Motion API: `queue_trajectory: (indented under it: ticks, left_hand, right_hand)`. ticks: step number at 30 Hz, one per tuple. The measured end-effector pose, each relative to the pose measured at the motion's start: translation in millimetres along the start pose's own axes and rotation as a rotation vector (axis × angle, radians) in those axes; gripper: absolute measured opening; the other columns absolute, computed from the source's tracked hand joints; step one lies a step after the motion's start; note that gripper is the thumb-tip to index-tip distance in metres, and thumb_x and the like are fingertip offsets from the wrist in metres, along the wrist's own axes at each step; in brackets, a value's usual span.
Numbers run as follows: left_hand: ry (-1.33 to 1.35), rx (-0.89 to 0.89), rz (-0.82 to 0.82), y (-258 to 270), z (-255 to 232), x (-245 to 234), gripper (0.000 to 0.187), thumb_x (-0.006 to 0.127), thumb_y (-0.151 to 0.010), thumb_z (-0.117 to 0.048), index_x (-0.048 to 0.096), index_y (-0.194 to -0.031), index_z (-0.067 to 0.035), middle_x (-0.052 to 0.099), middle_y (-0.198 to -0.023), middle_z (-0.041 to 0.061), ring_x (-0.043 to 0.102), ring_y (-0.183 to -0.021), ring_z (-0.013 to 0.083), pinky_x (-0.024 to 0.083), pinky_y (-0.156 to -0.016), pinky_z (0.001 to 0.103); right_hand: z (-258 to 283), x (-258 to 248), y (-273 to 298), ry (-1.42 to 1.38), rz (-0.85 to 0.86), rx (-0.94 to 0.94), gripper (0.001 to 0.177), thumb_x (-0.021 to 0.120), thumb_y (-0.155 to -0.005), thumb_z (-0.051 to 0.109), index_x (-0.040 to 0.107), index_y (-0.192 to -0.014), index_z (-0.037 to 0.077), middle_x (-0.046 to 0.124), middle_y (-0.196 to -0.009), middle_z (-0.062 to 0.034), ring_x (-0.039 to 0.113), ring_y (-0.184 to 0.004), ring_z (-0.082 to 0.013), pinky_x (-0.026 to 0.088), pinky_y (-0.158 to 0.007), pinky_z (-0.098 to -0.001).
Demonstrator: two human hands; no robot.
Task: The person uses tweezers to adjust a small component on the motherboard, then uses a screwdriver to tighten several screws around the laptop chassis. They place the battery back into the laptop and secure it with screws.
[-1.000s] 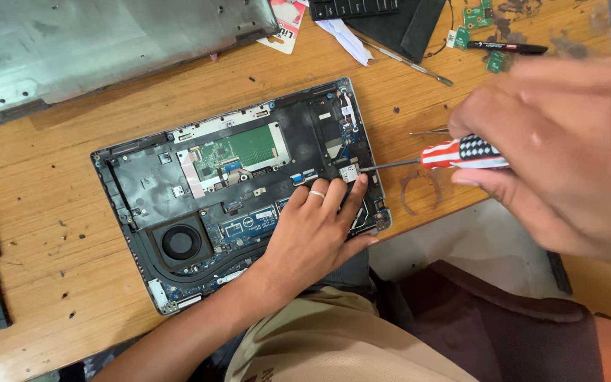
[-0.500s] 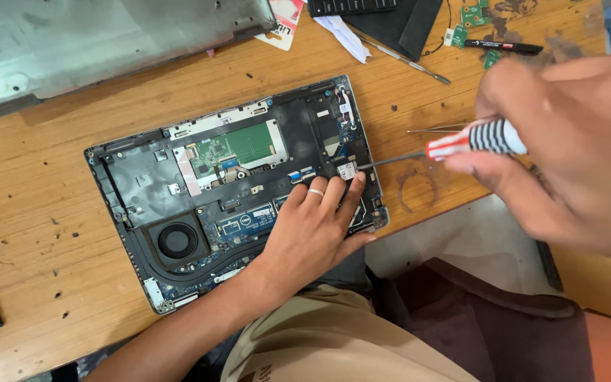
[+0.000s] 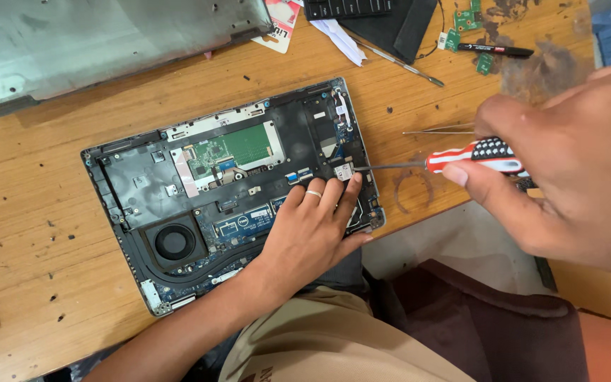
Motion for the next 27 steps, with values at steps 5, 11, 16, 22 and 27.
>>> queue_trajectory:
  ticks: [5, 11, 16, 22, 27]
  left_hand:
    - [0.033, -0.001, -0.014, -0.4, 0.1, -4.9, 0.082, 0.066, -0.089, -0.056, 0.054, -0.144, 0.005, 0.052, -0.104, 0.013, 0.052, -0.098, 0.0274, 0.045, -0.082, 0.037]
    - [0.075, -0.010, -0.036, -1.3, 2.0, -8.8, 0.082, 0.069, -0.086, -0.055, 0.056, -0.142, 0.004, 0.052, -0.103, 0.014, 0.052, -0.100, 0.0291, 0.044, -0.086, 0.038]
    - [0.097, -0.033, -0.008, -1.9, 2.5, -6.2, 0.082, 0.070, -0.085, -0.054, 0.056, -0.142, 0.003, 0.052, -0.103, 0.013, 0.051, -0.099, 0.0291, 0.043, -0.085, 0.039]
    - [0.107, -0.040, -0.036, -1.5, 1.9, -10.5, 0.082, 0.073, -0.083, -0.053, 0.056, -0.141, 0.002, 0.052, -0.102, 0.013, 0.051, -0.099, 0.0297, 0.043, -0.085, 0.040]
    - [0.202, -0.071, -0.052, 1.0, 7.8, -12.2, 0.086, 0.076, -0.082, -0.050, 0.053, -0.140, 0.008, 0.052, -0.102, 0.013, 0.053, -0.097, 0.0293, 0.044, -0.086, 0.039]
  right_hand:
    - [1.8, -23.9, 10.9, -0.168, -0.433, -0.253, 0.041, 0.079, -0.074, 0.039, 0.068, -0.104, 0.014, 0.059, -0.065, 0.0062, 0.060, -0.056, -0.0143, 0.042, -0.073, -0.0395]
    - [3.0, -29.5, 5.7, -0.248, -0.481, -0.404, 0.032, 0.077, -0.074, 0.035, 0.069, -0.098, 0.015, 0.068, -0.078, 0.0057, 0.062, -0.070, -0.0146, 0.038, -0.070, -0.0422]
    - [10.6, -28.0, -3.3, -0.252, -0.294, -0.291, 0.035, 0.083, -0.071, 0.040, 0.072, -0.095, 0.016, 0.064, -0.058, -0.0029, 0.063, -0.050, -0.0218, 0.045, -0.059, -0.0399]
    - [20.1, -35.3, -2.5, -0.176, -0.262, -0.219, 0.036, 0.082, -0.077, 0.043, 0.072, -0.098, 0.016, 0.060, -0.050, -0.0049, 0.063, -0.042, -0.0231, 0.047, -0.052, -0.0397]
    - [17.2, -36.3, -3.1, -0.193, -0.234, -0.155, 0.027, 0.079, -0.081, 0.038, 0.071, -0.097, 0.017, 0.060, -0.046, -0.0027, 0.064, -0.045, -0.0191, 0.047, -0.050, -0.0365]
Point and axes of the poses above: each hand's wrist, its own y-axis away from the middle knuckle, its own x-axis out of the palm, z = x × y, the point moved 6 cm from there along -y, towards the middle knuckle
